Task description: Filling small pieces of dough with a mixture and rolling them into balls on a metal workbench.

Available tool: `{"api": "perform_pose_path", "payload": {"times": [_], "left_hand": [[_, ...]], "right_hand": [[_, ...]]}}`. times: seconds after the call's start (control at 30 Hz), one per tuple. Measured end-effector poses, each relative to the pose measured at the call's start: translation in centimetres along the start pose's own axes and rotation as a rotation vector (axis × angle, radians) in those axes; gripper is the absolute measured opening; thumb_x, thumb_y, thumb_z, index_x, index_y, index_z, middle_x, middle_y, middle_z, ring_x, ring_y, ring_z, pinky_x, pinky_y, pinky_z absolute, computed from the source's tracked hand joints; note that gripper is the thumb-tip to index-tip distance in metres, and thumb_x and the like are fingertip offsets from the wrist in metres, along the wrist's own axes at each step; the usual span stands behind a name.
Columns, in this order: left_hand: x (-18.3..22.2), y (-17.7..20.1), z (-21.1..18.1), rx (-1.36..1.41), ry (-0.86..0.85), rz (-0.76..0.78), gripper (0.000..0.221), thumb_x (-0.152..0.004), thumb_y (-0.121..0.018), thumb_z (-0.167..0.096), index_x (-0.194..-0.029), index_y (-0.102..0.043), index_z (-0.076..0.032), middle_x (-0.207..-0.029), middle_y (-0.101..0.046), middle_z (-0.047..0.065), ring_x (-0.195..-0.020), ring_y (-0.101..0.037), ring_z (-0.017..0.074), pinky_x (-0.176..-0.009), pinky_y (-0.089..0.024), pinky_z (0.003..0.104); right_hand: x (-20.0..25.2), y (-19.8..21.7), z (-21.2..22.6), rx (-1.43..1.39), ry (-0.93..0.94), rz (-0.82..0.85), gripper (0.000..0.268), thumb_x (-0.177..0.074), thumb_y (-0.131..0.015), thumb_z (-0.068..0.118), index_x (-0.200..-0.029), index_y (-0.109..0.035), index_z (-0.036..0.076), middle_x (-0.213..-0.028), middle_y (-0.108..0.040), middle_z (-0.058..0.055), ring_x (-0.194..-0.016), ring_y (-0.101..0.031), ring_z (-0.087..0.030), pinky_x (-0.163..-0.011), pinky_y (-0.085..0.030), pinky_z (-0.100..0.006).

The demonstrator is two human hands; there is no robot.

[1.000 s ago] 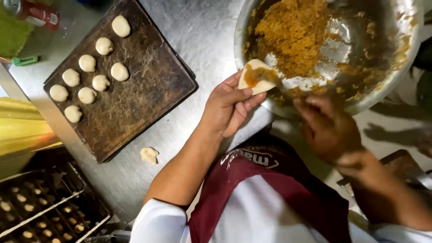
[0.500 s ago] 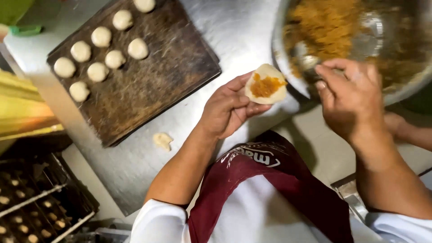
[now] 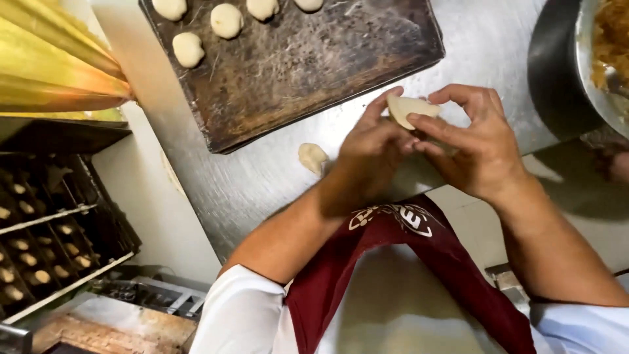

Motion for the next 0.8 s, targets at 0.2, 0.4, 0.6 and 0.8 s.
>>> {"api": "perform_pose_path", "payload": {"times": [0.2,0.4,0.6,0.8], "left_hand": [[0.8,-1.1,-2.0,-0.368,0.174,0.309,0.106,-0.084,-0.070,-0.027,-0.166,-0.005,-0.010,-0.117,-0.075,0.015,-0.136,-0.058,0.0372,-0.118,-0.038,0.051],[-4.5,1.0,5.4,-0.665,-0.560,0.086,0.029,-0.091,-0.078,-0.026,-0.115,-0.075,-0.010,-0.111,-0.066,0.006,-0.102,-0.068,0.0163,-0.083,-0.067,0.023],[-7.5,-0.9,11.2,-1.143,-0.745,-0.177,0.005,-0.079,-0.081,-0.008,-0.080,-0.077,-0.011,-0.074,-0.064,0.006,-0.063,-0.069,0.0251,-0.054,-0.060,0.036],[-8.2,-2.7,10.9,-1.295,-0.520,-0.103,0.017,-0.077,-0.060,0.003,-0.061,-0.059,-0.005,-0.072,-0.059,0.013,-0.063,-0.056,0.0305,-0.047,-0.043,0.043]], "right_hand": [[0.9,0.7,0.2,0.090,-0.010,-0.173,0.019,-0.103,-0.077,-0.006,-0.121,-0.076,-0.012,-0.114,-0.065,-0.025,-0.092,-0.065,-0.028,-0.080,-0.061,-0.032],[3.7,-1.1,-5.5,-0.041,-0.177,-0.160,0.013,-0.101,-0.078,-0.008,-0.114,-0.077,-0.009,-0.109,-0.070,-0.024,-0.099,-0.065,-0.031,-0.085,-0.056,-0.038],[8.4,-4.2,-11.9,0.148,-0.544,-0.010,0.003,-0.095,-0.080,0.016,-0.097,-0.078,0.015,-0.098,-0.072,-0.008,-0.081,-0.070,-0.033,-0.075,-0.058,-0.047],[5.1,-0.7,-10.3,-0.064,-0.438,0.195,0.073,-0.094,-0.063,0.008,-0.159,-0.031,-0.005,-0.125,-0.075,-0.015,-0.107,-0.074,-0.036,-0.091,-0.059,-0.045]]}}
Point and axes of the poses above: each hand's wrist, its own x-axis away from the middle knuckle, its own y-axis out of the back of the hand, z = x × y, the point moved 4 cm from there along -x, towards the middle knuckle
